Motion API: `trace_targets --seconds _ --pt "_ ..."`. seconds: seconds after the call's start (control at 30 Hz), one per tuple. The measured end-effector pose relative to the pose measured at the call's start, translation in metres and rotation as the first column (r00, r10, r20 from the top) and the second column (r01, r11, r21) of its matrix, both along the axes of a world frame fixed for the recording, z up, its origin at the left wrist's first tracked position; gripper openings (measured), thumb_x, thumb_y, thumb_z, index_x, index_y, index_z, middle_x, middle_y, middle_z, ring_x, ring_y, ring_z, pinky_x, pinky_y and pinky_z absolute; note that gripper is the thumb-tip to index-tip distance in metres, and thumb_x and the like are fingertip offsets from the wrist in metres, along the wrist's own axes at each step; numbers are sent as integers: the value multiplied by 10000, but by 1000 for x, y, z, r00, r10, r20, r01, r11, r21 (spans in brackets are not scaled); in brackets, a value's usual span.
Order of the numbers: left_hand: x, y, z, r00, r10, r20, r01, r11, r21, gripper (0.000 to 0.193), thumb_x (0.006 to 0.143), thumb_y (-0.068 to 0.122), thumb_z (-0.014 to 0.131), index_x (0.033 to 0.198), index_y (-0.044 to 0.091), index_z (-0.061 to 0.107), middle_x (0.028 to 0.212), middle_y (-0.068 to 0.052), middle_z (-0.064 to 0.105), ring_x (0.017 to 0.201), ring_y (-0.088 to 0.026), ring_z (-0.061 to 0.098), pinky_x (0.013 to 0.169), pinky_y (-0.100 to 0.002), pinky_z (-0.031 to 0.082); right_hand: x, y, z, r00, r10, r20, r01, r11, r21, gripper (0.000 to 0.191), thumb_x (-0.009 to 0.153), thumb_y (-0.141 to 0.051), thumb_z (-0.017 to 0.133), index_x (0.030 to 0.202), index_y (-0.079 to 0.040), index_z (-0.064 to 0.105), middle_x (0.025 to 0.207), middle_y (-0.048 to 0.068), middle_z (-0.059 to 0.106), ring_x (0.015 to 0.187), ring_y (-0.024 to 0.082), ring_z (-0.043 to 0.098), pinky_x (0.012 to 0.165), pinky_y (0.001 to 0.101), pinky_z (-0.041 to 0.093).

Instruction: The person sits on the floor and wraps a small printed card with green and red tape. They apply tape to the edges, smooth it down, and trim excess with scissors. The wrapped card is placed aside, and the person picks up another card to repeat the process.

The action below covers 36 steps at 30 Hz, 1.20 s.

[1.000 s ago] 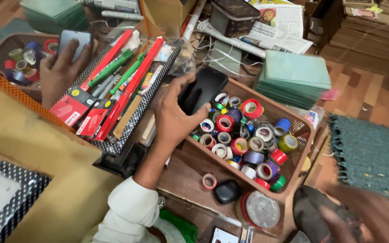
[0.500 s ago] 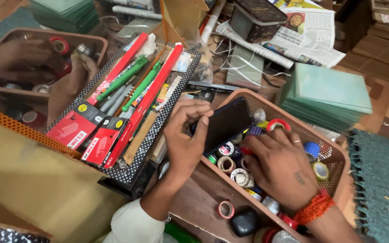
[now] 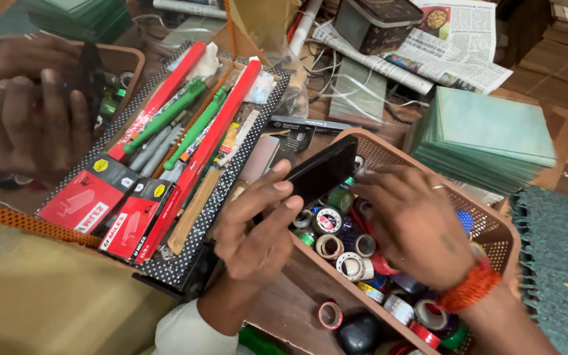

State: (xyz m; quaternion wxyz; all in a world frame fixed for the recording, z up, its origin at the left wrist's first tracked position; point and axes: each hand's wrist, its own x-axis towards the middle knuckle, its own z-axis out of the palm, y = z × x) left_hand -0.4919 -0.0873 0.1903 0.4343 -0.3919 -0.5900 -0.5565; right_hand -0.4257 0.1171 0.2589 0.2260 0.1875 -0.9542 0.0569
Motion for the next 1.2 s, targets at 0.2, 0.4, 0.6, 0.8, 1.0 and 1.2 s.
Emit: trace_targets --seconds 0.2,0.4,0.6,0.8,1.0,1.2 --pt "-3 -2 -1 1000 6 6 -6 1000 -3 304 929 -208 679 1156 -6 682 1227 -163 635 1249 -420 686 934 -369 672 -3 15 -5 921 -136 366 130 991 41 366 763 -191 671 1123 -136 703 1113 50 670 1114 281 568 948 448 446" --pt "7 5 0 996 44 71 -45 999 14 256 867 -153 735 1075 -20 665 1134 -177 634 1125 -411 699 1001 -502 617 61 68 13 915 -144 376 169 985 -36 356 769 -186 679 1119 -133 709 1181 25 694 1129 256 623 941 416 504" --pt "15 13 -1 997 60 38 -58 997 -49 190 906 -168 695 1014 -31 620 1058 -188 578 1048 -395 734 942 -482 631 120 95 12 911 -249 329 275 961 -35 463 750 -380 780 1149 -157 704 1225 41 680 1161 265 615 936 430 478" --pt "9 18 -3 993 120 15 -117 985 -129 179 916 -181 666 985 -18 637 1037 -182 585 970 -344 727 881 -446 624 101 74 -1 896 -314 313 325 945 17 531 709 -369 811 1189 -159 720 929 62 658 917 269 654 882 447 497" --pt "10 17 -9 991 130 35 -117 961 -251 124 964 -79 712 1046 5 675 1093 -147 616 994 -303 702 903 -375 652 104 79 4 909 -217 355 325 903 -280 211 850 -215 755 1040 -137 708 906 29 698 830 237 680 784 371 518" --pt "14 21 1 993 98 60 -70 930 -360 114 948 -23 772 1015 23 692 1011 -104 673 991 -297 663 912 -376 587 150 72 8 898 17 440 53 988 -147 267 738 -237 725 998 -182 700 1092 49 647 1142 282 592 1077 536 359"
